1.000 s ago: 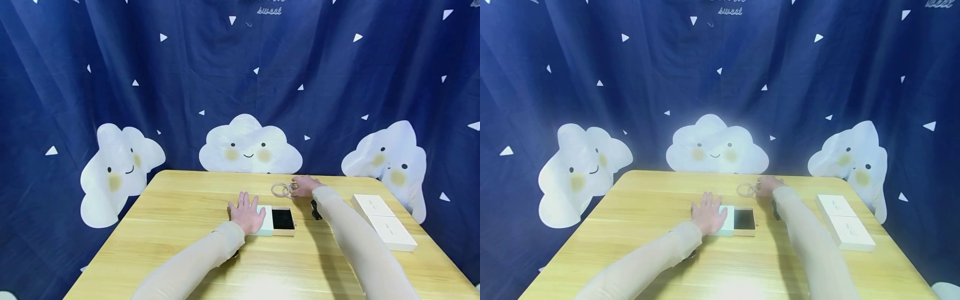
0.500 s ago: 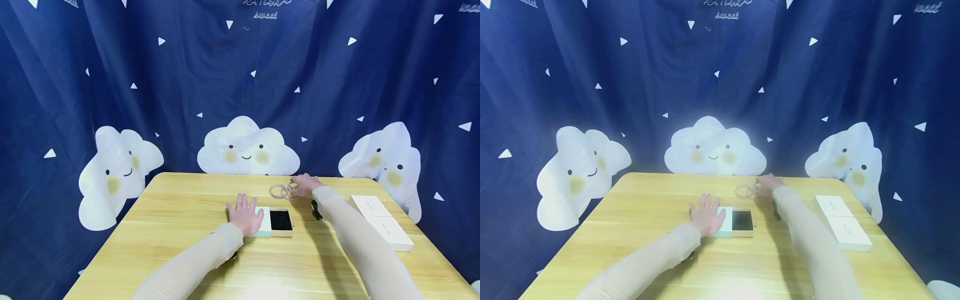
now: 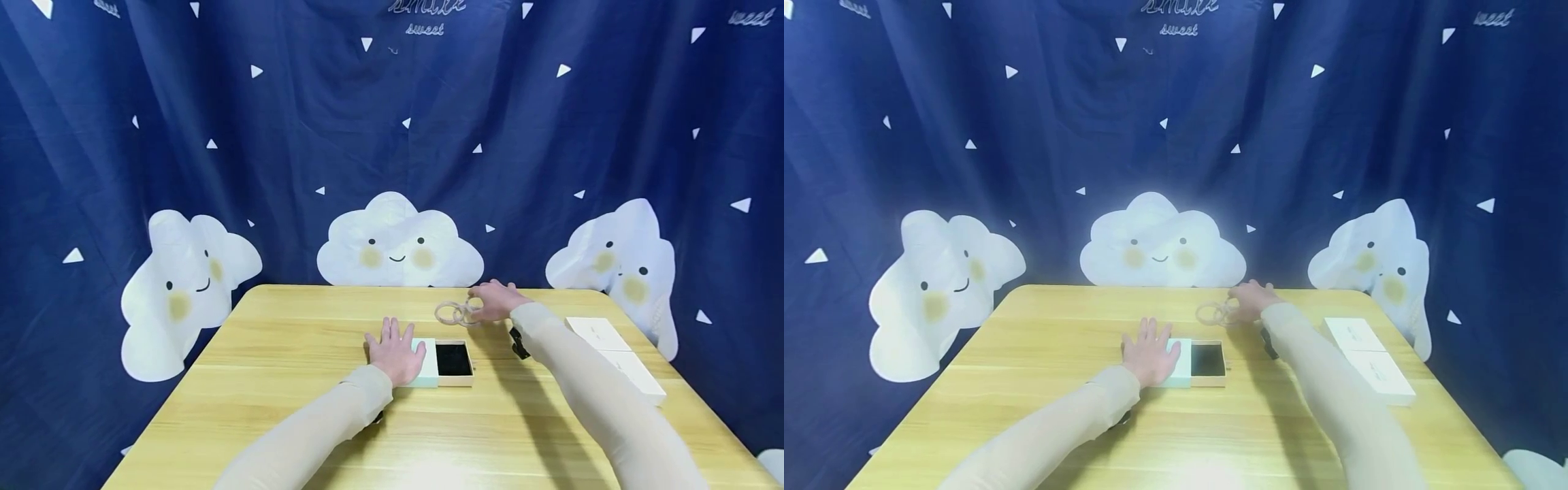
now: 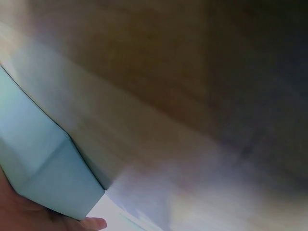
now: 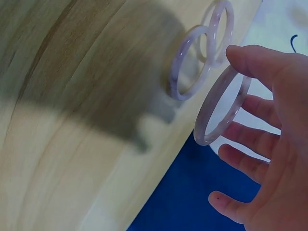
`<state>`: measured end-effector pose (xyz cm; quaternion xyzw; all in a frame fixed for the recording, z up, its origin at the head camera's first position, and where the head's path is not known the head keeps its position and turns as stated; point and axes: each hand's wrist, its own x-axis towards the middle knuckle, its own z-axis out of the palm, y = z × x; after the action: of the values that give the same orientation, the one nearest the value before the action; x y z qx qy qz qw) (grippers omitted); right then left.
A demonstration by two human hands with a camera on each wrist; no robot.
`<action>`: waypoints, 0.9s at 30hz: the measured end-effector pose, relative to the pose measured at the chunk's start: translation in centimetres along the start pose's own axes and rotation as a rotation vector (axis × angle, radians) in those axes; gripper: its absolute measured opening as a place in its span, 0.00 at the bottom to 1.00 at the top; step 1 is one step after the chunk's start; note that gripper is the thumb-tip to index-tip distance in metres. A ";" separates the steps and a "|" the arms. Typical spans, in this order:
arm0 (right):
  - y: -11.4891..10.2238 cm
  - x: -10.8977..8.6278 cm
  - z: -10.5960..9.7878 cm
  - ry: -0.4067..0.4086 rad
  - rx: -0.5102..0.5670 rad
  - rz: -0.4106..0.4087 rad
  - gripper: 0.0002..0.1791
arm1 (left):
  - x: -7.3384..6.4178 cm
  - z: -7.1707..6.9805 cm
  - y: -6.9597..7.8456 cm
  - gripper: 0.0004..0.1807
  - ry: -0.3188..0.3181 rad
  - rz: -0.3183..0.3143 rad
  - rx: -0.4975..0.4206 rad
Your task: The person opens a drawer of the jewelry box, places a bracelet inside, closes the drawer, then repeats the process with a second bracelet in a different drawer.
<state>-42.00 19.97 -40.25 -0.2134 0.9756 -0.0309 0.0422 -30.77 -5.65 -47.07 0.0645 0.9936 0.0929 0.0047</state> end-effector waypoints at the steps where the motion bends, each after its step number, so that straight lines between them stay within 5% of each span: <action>1: -0.1 -0.1 -0.1 0.002 -0.006 -0.007 0.33 | 0.0 0.0 0.0 0.36 0.000 0.001 0.001; 27: -3.6 -3.8 -2.0 0.099 -0.098 -0.195 0.29 | 0.2 0.0 -0.1 0.37 -0.005 -0.006 0.004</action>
<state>-37.22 18.39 -37.74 -0.3071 0.9515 0.0024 -0.0196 -31.01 -5.72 -47.09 0.0620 0.9939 0.0909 0.0076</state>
